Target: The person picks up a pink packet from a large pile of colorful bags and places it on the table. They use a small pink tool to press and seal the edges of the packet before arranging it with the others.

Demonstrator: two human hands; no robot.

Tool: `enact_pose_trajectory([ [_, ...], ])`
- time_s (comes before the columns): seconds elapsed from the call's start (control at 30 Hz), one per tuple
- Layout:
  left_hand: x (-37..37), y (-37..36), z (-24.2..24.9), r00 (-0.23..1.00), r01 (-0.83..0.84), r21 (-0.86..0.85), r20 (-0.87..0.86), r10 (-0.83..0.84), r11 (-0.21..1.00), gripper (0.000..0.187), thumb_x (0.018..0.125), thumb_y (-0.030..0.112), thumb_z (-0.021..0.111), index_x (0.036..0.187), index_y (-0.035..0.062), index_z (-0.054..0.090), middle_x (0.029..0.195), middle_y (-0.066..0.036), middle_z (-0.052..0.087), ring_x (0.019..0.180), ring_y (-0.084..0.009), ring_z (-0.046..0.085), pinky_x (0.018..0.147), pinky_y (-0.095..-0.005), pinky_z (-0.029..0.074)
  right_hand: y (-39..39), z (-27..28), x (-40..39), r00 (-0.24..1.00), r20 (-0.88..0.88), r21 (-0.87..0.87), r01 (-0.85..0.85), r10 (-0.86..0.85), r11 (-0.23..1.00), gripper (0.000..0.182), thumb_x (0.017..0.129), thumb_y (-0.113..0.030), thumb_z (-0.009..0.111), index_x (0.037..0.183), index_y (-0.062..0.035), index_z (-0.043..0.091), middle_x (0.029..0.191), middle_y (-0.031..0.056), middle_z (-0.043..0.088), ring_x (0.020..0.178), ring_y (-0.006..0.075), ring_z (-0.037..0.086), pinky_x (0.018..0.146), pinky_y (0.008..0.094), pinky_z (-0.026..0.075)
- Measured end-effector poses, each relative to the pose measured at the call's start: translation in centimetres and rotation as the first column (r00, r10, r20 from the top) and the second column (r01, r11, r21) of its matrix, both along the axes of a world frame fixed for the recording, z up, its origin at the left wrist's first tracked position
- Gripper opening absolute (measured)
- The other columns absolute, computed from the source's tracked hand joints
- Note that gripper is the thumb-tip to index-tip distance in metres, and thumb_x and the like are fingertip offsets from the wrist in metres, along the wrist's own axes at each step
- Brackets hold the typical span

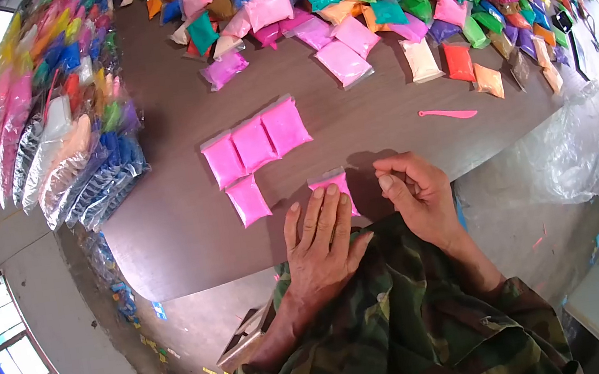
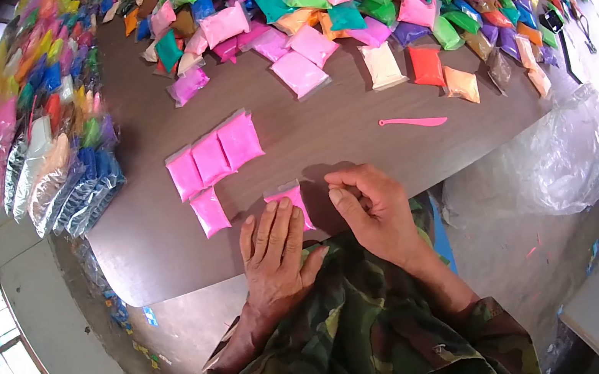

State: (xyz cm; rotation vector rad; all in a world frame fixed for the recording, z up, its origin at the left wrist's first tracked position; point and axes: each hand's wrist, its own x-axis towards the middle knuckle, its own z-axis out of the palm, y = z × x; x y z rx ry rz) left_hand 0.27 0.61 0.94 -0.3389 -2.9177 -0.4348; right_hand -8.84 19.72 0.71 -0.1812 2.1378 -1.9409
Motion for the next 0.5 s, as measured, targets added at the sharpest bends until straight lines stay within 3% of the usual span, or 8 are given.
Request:
enact_pose_trajectory([
  [0.5,-0.7,-0.9,0.4,1.000,0.023,0.089,-0.018,-0.021,0.996,0.061,0.083,0.026,0.081,0.136,0.0000,0.066,0.149,-0.017,0.057,0.139,-0.0331,0.054,0.115,-0.0536,0.039,0.1,-0.5,-0.1,1.000,0.014,-0.036,0.011,-0.011,0.999,0.017,0.099,-0.008,0.069,0.115,-0.0010,0.073,0.095,0.0043,0.066,0.078,0.0070,0.060,0.059,0.0220,0.046],
])
